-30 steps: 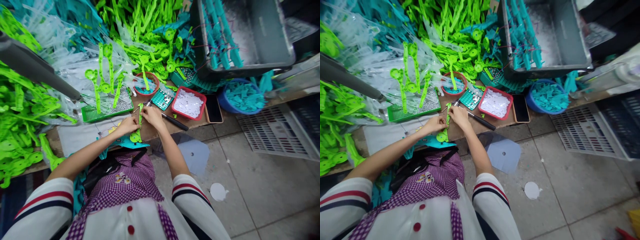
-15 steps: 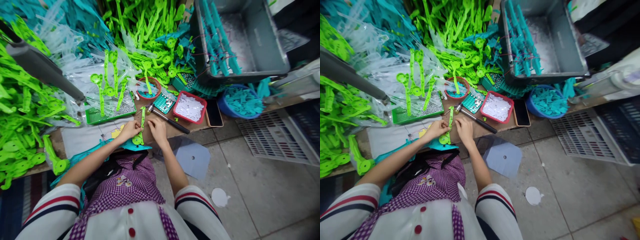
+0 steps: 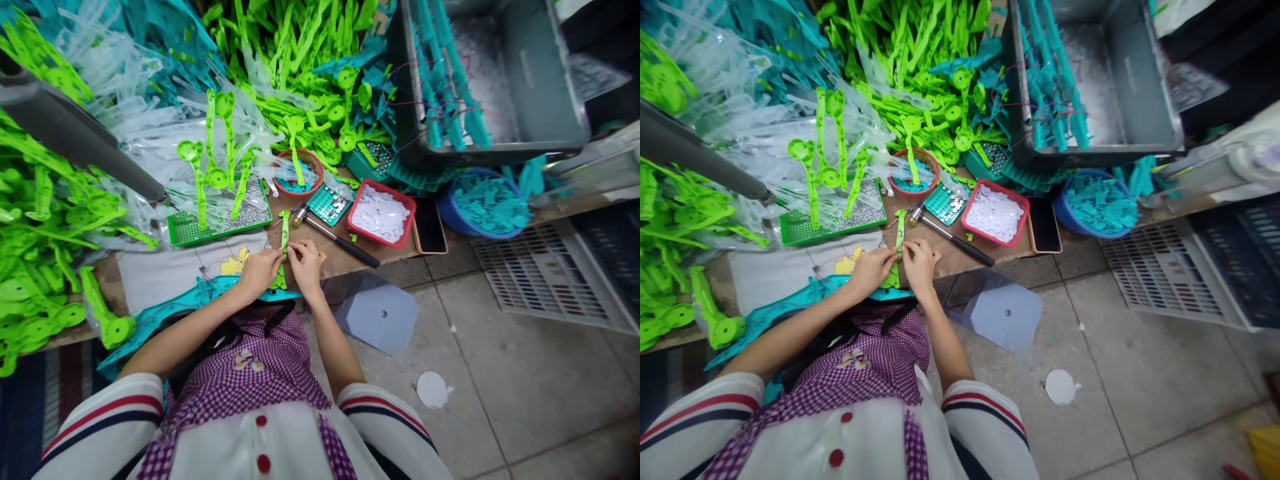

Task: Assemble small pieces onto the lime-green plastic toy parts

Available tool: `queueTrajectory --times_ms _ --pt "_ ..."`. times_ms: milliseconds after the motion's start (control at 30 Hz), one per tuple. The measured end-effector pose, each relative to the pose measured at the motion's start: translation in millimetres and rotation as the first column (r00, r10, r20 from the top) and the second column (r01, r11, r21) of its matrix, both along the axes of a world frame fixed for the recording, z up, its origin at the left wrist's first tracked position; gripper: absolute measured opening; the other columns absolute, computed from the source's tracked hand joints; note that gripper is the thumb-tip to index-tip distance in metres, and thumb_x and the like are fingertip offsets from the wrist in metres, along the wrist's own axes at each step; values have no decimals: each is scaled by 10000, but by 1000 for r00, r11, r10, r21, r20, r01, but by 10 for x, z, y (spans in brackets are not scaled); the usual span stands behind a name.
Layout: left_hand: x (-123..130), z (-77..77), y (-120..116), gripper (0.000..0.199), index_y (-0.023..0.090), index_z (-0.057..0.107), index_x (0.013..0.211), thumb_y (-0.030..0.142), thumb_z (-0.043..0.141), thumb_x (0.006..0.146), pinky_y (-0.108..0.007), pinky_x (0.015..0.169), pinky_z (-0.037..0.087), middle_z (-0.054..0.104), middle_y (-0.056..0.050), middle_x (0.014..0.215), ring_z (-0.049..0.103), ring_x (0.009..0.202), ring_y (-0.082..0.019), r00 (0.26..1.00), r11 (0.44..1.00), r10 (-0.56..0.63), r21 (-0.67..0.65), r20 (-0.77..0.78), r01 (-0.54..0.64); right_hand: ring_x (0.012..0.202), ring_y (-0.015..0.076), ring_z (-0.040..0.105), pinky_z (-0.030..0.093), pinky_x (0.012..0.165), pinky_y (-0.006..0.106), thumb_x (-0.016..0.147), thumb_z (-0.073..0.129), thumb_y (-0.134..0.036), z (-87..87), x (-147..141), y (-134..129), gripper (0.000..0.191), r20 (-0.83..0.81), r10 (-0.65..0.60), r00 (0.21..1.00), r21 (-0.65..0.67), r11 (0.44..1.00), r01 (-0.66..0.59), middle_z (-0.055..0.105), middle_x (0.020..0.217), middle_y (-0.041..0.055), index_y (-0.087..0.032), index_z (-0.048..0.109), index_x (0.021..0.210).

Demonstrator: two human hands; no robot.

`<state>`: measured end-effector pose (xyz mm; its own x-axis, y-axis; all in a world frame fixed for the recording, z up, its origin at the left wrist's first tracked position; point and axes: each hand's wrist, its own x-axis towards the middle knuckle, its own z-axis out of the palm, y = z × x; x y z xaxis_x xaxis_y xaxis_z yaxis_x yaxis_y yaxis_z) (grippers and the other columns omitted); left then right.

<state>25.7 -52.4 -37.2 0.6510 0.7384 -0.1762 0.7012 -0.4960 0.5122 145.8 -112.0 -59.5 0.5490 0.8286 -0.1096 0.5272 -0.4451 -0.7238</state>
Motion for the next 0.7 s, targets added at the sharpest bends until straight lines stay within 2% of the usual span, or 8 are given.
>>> queueTrajectory --times_ms 200,367,467,700 --pt "25 60 -15 319 191 695 1135 277 431 980 -301 778 490 696 -119 1045 677 895 -223 989 995 -60 67 -137 69 969 200 615 290 932 378 936 485 -354 42 24 121 253 34 -27 999 -43 999 29 681 1046 45 -224 702 932" --pt "30 53 -15 338 188 683 1165 279 411 987 -306 760 485 683 -123 1070 675 891 -233 985 994 -76 70 -158 88 1033 223 612 308 944 394 913 510 -302 116 45 243 181 42 -29 999 -62 998 31 684 1100 51 -222 668 948" --pt "23 38 -6 328 193 686 1148 277 412 988 -301 751 479 681 -116 1074 674 898 -232 985 994 -71 66 -155 82 992 215 634 335 944 387 901 521 -278 129 74 278 168 13 -37 999 -72 997 37 711 1054 46 -214 671 938" --pt "1 31 32 318 188 711 1094 309 440 980 -311 752 469 690 -115 1016 669 885 -244 991 997 -59 48 -118 66 850 167 661 392 927 338 820 588 -206 167 284 292 162 -200 116 973 -48 991 -128 752 968 15 -208 681 952"
